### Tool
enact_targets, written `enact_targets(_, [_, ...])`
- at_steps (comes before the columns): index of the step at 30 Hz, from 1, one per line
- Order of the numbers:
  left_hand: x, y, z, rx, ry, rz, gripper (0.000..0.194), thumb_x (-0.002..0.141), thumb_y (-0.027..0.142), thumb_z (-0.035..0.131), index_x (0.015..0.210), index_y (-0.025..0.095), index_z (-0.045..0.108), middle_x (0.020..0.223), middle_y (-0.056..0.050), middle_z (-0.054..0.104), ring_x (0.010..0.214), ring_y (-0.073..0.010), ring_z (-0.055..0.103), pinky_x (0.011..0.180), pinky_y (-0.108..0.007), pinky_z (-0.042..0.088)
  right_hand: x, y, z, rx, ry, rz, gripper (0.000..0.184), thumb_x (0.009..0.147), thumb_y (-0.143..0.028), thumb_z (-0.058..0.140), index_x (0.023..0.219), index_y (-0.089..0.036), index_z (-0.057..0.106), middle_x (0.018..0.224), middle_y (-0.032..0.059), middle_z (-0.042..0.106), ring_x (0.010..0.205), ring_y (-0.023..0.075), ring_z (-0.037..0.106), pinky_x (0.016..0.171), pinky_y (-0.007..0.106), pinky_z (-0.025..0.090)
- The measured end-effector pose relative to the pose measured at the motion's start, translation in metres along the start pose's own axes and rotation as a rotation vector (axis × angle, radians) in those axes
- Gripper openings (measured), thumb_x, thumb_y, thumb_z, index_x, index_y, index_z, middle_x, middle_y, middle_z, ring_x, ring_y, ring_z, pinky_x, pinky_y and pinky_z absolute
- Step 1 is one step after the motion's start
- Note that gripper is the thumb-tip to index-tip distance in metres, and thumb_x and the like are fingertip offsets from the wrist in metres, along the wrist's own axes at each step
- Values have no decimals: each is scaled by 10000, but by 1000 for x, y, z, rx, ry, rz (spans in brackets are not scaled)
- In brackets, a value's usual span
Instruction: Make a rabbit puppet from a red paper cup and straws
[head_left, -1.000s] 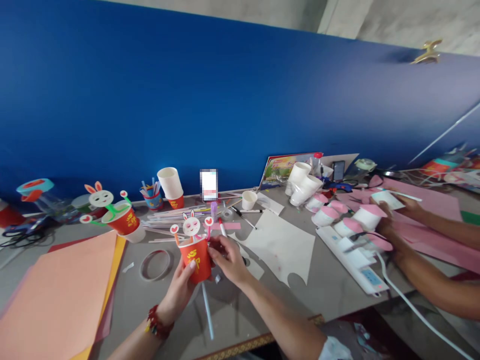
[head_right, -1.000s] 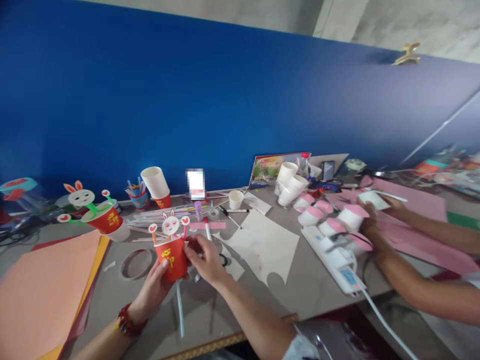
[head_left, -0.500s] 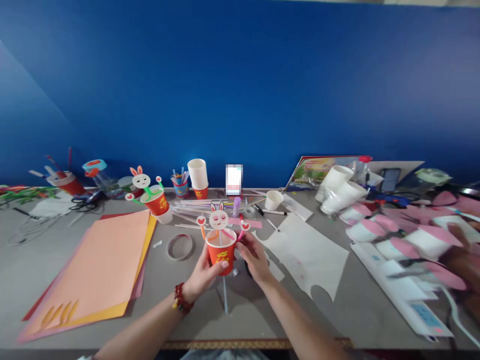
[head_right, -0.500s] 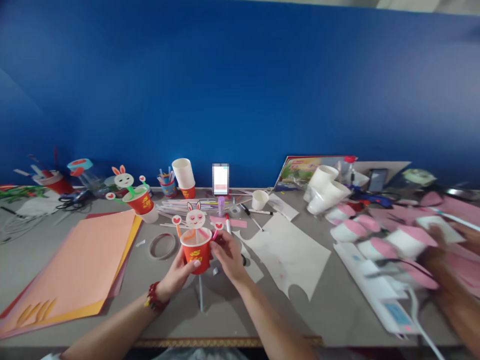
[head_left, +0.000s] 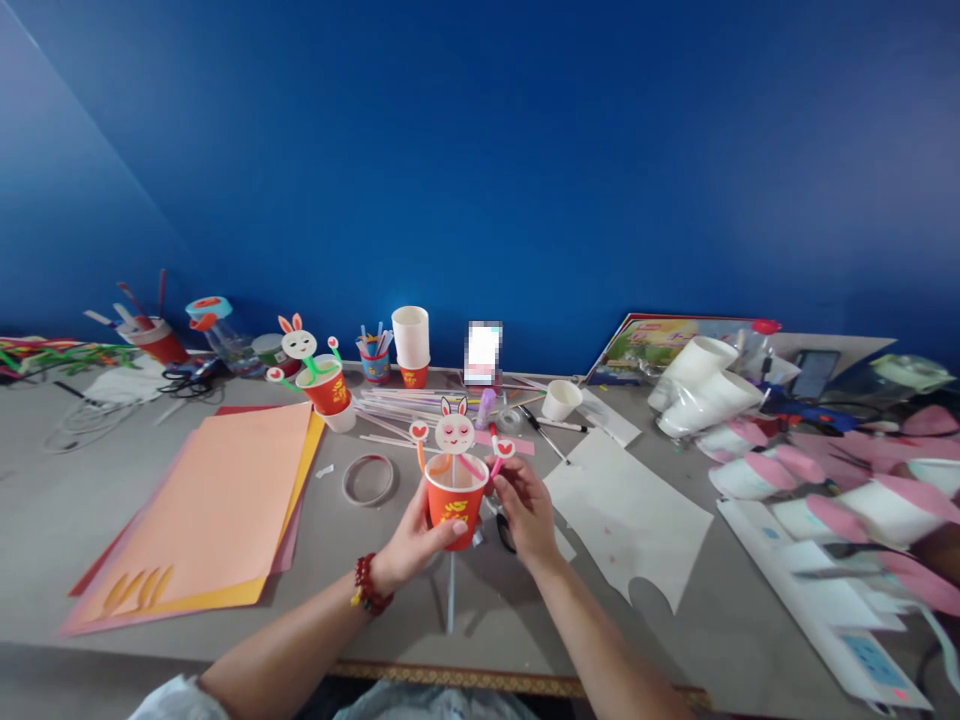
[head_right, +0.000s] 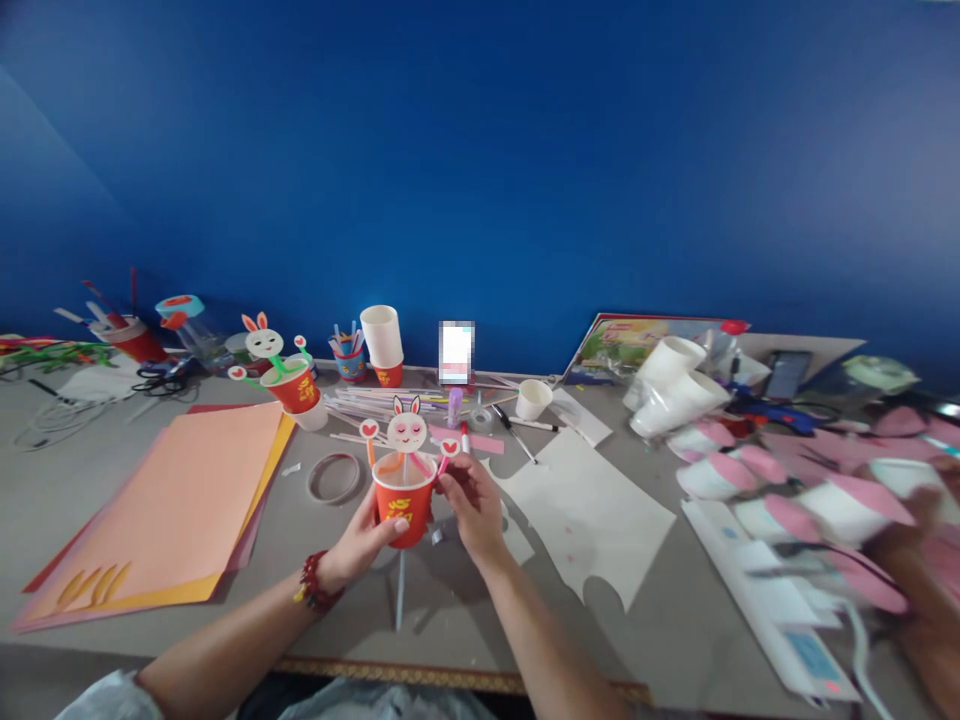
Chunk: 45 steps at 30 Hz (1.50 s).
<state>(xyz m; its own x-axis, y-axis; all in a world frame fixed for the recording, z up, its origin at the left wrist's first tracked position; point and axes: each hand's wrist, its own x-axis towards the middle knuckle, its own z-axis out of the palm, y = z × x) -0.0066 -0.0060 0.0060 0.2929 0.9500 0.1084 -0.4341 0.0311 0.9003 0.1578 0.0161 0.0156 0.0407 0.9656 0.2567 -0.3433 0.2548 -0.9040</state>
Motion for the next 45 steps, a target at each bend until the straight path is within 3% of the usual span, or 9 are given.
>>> enact_targets(8, [2,15,3,3,-70,-34,593,744,355,797,1248,181,537,1034,-107,680,809,-196,665,716,-306,557,4,-8,-4,-30,-65,5,136,832,-363,735,903,-247,726,870,16,674,687,134,621,643,263,540])
enact_targets(18, [0,18,5,23,-112,-16,623,726,354,813,1264,175,553,1036,-109,679,846,-190,650,762,-298,551,5,-18,-4,275,-155,284,176,767,-349,793,832,-231,680,777,-21,632,638,117,601,586,229,523])
enact_targets(26, [2,15,1,-9,-101,-58,623,737,341,803,1285,177,555,1107,-133,682,853,-217,670,761,-334,560,6,-22,-2,163,-143,238,231,779,-392,772,904,-210,704,756,1,640,615,115,584,577,219,510])
enact_targets(34, [2,14,1,26,-67,-16,677,713,342,818,1319,188,560,1237,-145,646,1099,-304,617,962,-422,498,5,-22,-1,149,-103,214,233,778,-393,776,899,-210,699,748,-1,651,591,116,591,554,231,513])
enact_targets(39, [2,16,2,49,-82,-2,579,712,325,819,1233,183,609,1199,-131,653,1039,-276,629,940,-407,505,3,-21,-1,190,-108,234,193,781,-355,782,864,-223,669,722,-26,637,579,101,582,545,210,500])
enact_targets(45, [1,14,1,55,-93,5,669,723,311,814,1328,196,551,1233,-131,645,1057,-270,628,930,-381,513,3,-21,-2,173,-103,234,207,776,-367,783,865,-223,664,737,-24,635,577,104,580,547,219,506])
